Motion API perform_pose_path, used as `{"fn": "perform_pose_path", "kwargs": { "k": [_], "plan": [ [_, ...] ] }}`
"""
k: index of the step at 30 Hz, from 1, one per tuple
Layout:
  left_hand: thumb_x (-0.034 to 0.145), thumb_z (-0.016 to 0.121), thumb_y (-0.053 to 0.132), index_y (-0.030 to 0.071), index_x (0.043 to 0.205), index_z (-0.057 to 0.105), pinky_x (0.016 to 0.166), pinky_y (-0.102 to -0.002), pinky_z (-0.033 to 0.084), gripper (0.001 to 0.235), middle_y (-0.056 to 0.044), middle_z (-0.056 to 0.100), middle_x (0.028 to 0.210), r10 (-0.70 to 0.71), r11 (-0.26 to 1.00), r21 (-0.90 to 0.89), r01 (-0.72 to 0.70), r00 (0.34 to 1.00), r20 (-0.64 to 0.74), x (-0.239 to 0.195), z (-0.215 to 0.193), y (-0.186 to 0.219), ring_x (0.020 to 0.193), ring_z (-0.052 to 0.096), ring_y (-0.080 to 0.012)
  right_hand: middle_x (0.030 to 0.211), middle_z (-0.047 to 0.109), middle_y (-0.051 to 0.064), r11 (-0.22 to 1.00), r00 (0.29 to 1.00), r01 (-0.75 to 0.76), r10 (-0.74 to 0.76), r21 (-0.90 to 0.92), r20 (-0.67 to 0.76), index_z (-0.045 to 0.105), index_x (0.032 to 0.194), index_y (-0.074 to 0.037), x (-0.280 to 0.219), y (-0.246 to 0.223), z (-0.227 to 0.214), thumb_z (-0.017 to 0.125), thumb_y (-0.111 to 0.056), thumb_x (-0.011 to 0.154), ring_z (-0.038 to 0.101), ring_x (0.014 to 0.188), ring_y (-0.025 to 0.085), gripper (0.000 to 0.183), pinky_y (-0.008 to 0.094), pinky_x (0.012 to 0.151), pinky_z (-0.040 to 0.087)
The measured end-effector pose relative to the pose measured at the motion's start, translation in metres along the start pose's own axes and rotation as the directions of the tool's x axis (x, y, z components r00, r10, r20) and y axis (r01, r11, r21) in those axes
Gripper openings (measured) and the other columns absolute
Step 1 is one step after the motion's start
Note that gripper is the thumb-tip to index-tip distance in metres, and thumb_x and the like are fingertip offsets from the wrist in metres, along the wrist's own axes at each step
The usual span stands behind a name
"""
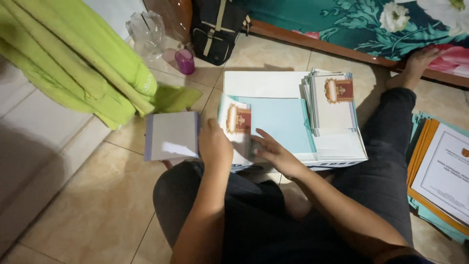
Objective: Folding paper document covers and organizing them into a white box.
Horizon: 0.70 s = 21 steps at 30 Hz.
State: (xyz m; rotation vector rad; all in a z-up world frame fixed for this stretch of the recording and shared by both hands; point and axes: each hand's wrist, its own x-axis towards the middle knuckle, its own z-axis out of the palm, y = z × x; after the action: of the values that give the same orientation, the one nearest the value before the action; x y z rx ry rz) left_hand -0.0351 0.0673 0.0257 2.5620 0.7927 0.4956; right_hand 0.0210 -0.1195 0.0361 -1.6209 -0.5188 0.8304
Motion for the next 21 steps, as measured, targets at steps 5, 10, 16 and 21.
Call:
{"fn": "perform_pose_path", "kwargs": {
  "k": [5,10,16,21],
  "plan": [
    [0.105,0.046,0.021,0.005,0.137,0.051,0.076,-0.048,0.058,0.035,-0.024,0.072,0.099,0.043,0.913,-0.407,-0.008,0.996,0.076,-0.019,-0.004,0.037,0.09,0.072,-0.0402,0.127,0.047,0.028,0.974,0.98,0.07,-0.027,0.217,-0.197,0.027,0.151,0.007,0.006,0.017,-0.025,0.06,-0.01,0.097,0.048,0.111,0.037,0.065,0.044,0.083,0.037],
    [0.103,0.051,0.025,-0.007,0.139,0.046,0.085,-0.061,0.056,0.048,-0.042,0.066,0.109,0.082,0.655,-0.753,0.06,0.985,0.149,-0.025,0.008,0.05,0.107,0.067,-0.0546,0.119,0.064,0.035,0.929,0.947,-0.074,-0.048,-0.362,-0.317,0.053,0.137,0.011,0.011,0.037,-0.1,0.056,-0.013,0.097,0.062,0.115,0.053,0.047,0.062,0.095,0.048],
    [0.091,0.068,0.014,0.01,0.123,0.067,0.099,-0.051,0.05,0.032,-0.013,0.062,0.124,0.57,0.783,-0.225,-0.58,0.814,-0.117,-0.005,0.061,0.029,0.123,0.057,-0.0365,0.111,0.057,0.024,0.818,0.67,-0.07,-0.386,-0.571,-0.634,0.06,0.133,0.002,0.004,0.083,-0.262,0.061,-0.005,0.099,0.059,0.102,0.039,0.035,0.049,0.078,0.048],
    [0.093,0.067,0.04,0.018,0.136,0.066,0.116,-0.069,0.021,0.048,-0.023,0.051,0.151,0.548,0.835,-0.081,-0.545,0.804,0.231,-0.019,0.053,0.035,0.146,0.037,-0.0463,0.141,0.044,0.023,0.333,0.563,-0.716,-0.244,-0.613,-0.79,0.048,0.157,-0.01,0.006,0.132,-0.298,0.075,-0.033,0.091,0.049,0.122,0.047,0.075,0.06,0.086,0.055]
  ]
}}
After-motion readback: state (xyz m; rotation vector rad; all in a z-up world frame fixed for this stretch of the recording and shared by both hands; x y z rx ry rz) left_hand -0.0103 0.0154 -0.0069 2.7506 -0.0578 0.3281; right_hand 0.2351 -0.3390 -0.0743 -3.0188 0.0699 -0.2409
